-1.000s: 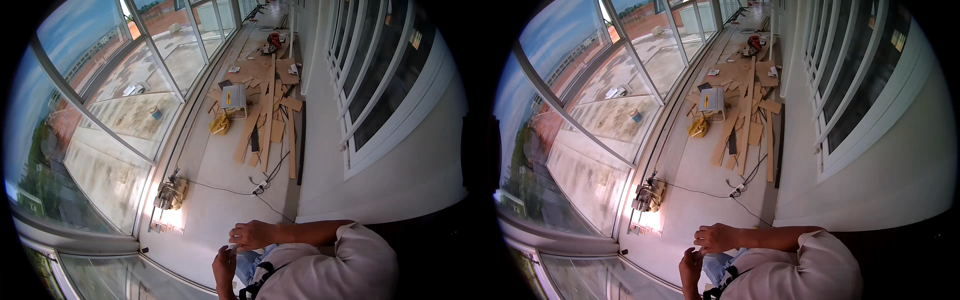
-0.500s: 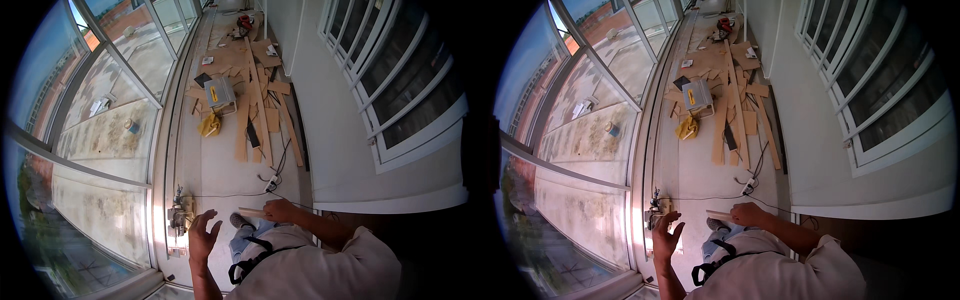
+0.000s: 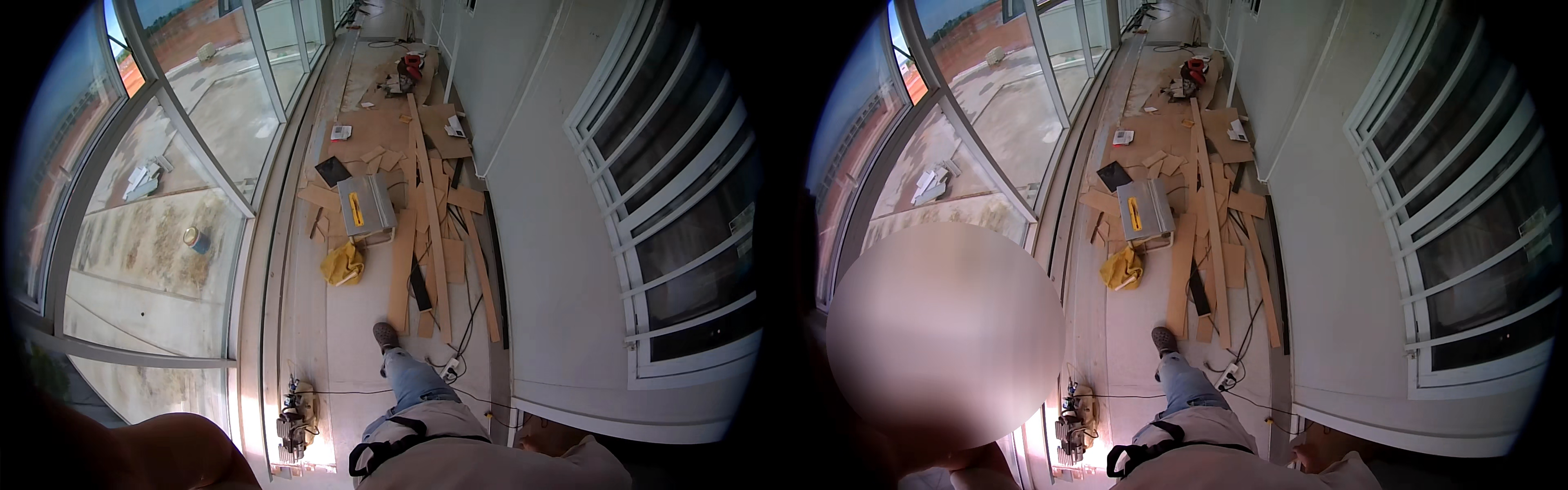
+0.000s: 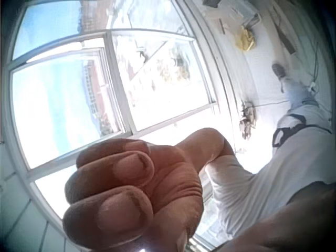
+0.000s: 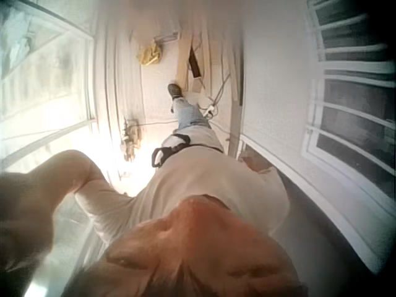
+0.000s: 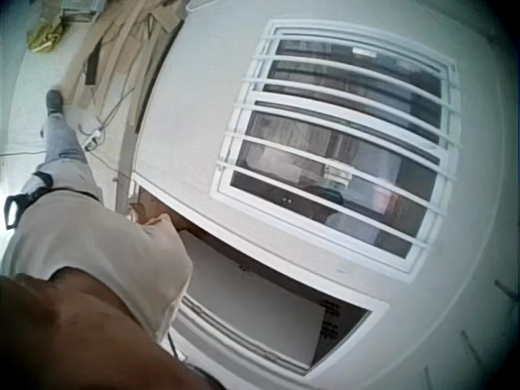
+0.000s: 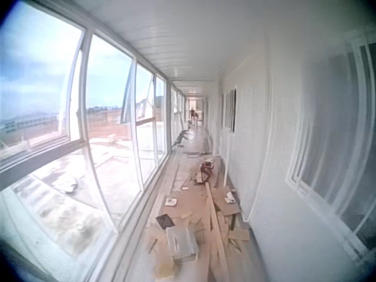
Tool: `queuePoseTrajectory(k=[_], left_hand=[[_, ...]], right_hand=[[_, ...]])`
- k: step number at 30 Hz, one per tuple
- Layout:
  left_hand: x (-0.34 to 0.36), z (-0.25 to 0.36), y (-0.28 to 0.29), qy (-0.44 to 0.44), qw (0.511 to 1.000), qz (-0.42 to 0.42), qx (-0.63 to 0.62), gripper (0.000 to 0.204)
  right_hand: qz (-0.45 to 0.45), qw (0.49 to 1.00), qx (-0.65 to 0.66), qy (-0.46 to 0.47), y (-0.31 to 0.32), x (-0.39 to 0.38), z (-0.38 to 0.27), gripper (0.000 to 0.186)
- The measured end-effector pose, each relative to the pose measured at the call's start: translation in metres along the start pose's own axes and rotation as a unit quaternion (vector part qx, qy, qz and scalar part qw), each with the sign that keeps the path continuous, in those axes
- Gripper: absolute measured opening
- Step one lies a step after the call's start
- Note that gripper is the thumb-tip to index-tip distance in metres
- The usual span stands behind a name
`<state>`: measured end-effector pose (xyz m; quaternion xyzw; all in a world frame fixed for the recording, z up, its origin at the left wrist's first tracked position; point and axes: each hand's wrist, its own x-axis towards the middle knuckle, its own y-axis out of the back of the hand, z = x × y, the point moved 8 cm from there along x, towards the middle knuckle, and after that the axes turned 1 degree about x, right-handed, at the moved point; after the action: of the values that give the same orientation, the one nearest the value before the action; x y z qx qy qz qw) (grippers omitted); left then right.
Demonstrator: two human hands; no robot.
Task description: The person installs wooden baseboards along the wall, measuring and cutting pieces to fit corners. They use a miter saw to cut the wood and a tape measure to ensure proper length, then fit the pieces into place along the floor.
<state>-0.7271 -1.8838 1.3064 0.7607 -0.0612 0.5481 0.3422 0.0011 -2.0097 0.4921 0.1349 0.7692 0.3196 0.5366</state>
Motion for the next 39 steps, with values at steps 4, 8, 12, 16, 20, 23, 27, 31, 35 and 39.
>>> queuePoseTrajectory(k=[4, 8, 12, 16, 20, 23, 27, 31, 35, 39], left_hand=[[0.03, -0.092, -0.043, -0.018, 0.999, 0.0, -0.028, 0.029], [0.033, -0.184, -0.069, -0.015, 1.0, -0.009, -0.02, 0.029], [0.024, -0.263, -0.076, -0.017, 1.0, -0.011, -0.019, 0.029], [-0.005, -0.367, -0.102, -0.021, 0.997, 0.004, -0.071, 0.029], [-0.038, -0.474, -0.11, -0.029, 0.995, -0.002, -0.095, 0.029], [-0.059, -0.563, -0.114, -0.037, 0.993, 0.005, -0.116, 0.029], [-0.05, -0.703, -0.121, -0.015, 0.983, 0.04, -0.178, 0.03], [-0.086, -0.844, -0.175, 0.153, 0.954, 0.126, -0.225, 0.03], [-0.211, -0.942, -0.363, 0.52, 0.783, 0.031, -0.34, 0.017], [-0.341, -0.965, -0.49, 0.568, 0.704, -0.246, -0.348, 0.017]], right_hand=[[0.055, 0.82, 0.507, -0.261, 0.092, 0.128, -0.068, 0.014], [0.108, 0.918, 0.356, -0.138, 0.408, 0.258, -0.246, 0.046], [0.183, 0.935, 0.295, 0.072, 0.623, 0.346, -0.37, 0.051], [0.23, 0.926, 0.296, 0.034, 0.712, 0.409, -0.385, 0.046], [0.196, 0.947, 0.249, -0.047, 0.714, 0.485, -0.404, 0.049], [0.132, 0.968, 0.186, -0.105, 0.64, 0.549, -0.383, 0.052], [0.011, 0.985, 0.12, -0.122, 0.583, 0.543, -0.408, 0.041], [0.073, 0.996, 0.035, -0.034, 0.58, 0.565, -0.472, 0.036], [0.08, 0.956, 0.215, -0.185, 0.582, 0.589, -0.516, 0.037], [0.023, 0.975, 0.17, -0.142, 0.64, 0.667, -0.571, 0.039]])
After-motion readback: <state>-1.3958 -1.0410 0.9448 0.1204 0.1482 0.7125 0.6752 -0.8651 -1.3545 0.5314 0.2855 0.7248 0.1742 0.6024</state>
